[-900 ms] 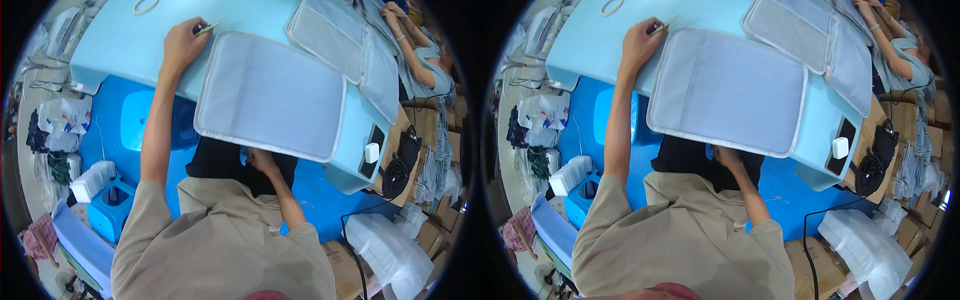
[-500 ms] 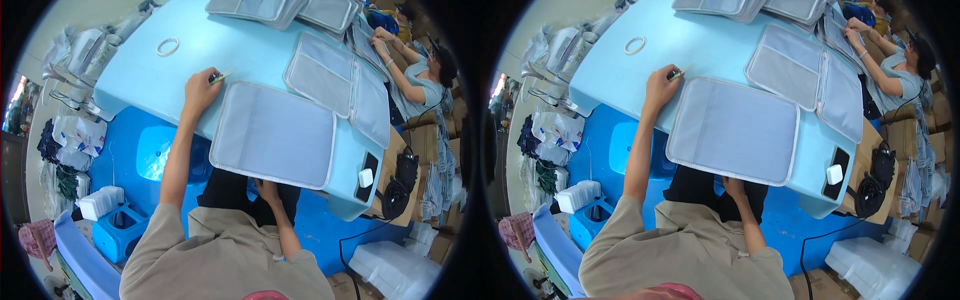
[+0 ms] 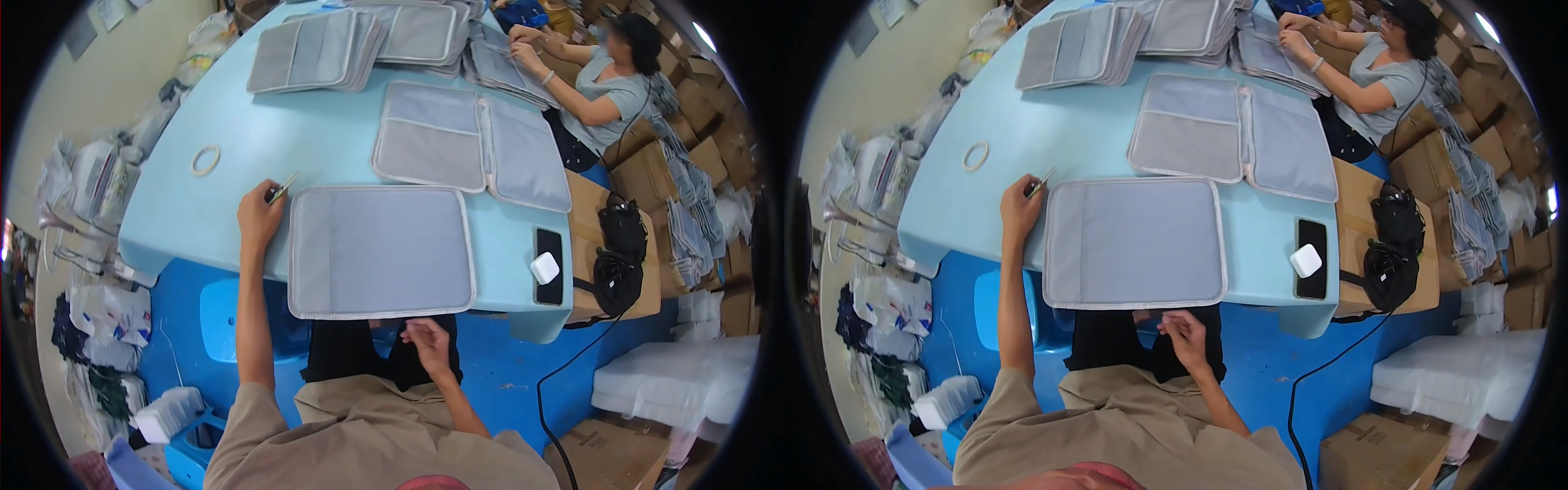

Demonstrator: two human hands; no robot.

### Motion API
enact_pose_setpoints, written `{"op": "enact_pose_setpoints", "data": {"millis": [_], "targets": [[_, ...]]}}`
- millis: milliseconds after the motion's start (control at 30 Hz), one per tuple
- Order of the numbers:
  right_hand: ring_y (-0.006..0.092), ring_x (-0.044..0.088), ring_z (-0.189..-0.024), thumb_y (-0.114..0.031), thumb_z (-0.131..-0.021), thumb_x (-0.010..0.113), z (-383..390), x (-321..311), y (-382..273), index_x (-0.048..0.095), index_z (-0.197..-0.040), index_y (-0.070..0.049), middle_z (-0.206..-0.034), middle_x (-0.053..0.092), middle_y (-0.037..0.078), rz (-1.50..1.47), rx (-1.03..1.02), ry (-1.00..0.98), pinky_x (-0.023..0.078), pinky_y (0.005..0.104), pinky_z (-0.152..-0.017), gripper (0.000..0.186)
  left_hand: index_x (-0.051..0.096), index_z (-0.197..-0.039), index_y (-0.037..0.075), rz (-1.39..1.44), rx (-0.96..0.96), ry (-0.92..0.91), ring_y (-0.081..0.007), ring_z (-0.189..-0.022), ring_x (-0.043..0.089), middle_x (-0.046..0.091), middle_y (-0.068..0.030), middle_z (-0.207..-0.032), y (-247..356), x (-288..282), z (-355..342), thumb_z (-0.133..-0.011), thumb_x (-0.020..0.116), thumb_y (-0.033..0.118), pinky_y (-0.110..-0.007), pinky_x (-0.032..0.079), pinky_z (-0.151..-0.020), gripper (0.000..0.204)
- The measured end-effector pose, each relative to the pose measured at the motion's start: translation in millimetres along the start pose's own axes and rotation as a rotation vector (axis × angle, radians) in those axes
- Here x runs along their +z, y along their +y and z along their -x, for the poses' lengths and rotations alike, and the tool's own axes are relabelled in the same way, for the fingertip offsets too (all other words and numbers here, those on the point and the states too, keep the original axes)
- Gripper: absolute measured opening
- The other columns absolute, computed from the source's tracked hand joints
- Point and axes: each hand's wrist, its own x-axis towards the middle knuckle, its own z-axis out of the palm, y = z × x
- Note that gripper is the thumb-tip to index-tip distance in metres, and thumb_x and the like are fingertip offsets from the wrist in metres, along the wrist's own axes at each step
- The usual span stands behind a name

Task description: Trimming loose threads and inspecting zippers on fabric organizers at a workshop table.

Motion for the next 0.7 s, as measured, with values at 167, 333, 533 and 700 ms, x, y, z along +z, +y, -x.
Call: {"op": "enact_pose_setpoints", "data": {"millis": [167,333,533,700], "targets": [[0.0205,0.069,-0.084,-0.053,-0.113,0.027,5,-11,-69,0.064,-0.104,0.0,-0.093,0.071,0.013,-0.409,0.093,0.067,0.055,0.035,-0.085,0.065,0.069,-0.092,0.003,0.105,0.008,0.054,-0.0225,-0.06,0.056,0.059,-0.0092,-0.066,1,3,4,-0.094,0.071,0.024,-0.038,0.042,-0.057,0.021],[0.0174,0.067,-0.078,-0.045,-0.114,0.037,-8,3,-89,0.063,-0.102,0.001,-0.088,0.07,0.01,-0.457,0.026,0.099,0.054,0.0319,-0.077,0.054,0.068,-0.086,0.0,0.344,0.01,0.109,-0.0032,-0.056,0.039,0.043,0.0058,-0.06,-2,1,4,-0.102,0.069,0.024,-0.027,0.028,-0.051,0.029],[0.0123,0.062,-0.072,-0.024,-0.111,0.054,-18,18,-163,0.062,-0.097,0.001,-0.081,0.066,0.006,-0.353,-0.192,0.067,0.05,0.0287,-0.07,0.029,0.069,-0.087,0.004,0.644,-0.163,0.139,-0.0006,-0.054,0.032,0.041,0.0102,-0.061,42,-59,53,-0.102,0.069,0.026,-0.023,0.022,-0.05,0.027],[0.0147,0.059,-0.068,-0.025,-0.11,0.054,-23,26,-204,0.061,-0.089,-0.001,-0.071,0.061,0.006,-0.363,-0.312,0.08,0.048,0.031,-0.07,0.033,0.071,-0.088,0.004,0.723,-0.163,0.121,-0.0011,-0.056,0.034,0.042,0.0094,-0.063,86,-113,95,-0.101,0.07,0.028,-0.025,0.022,-0.051,0.027]]}}
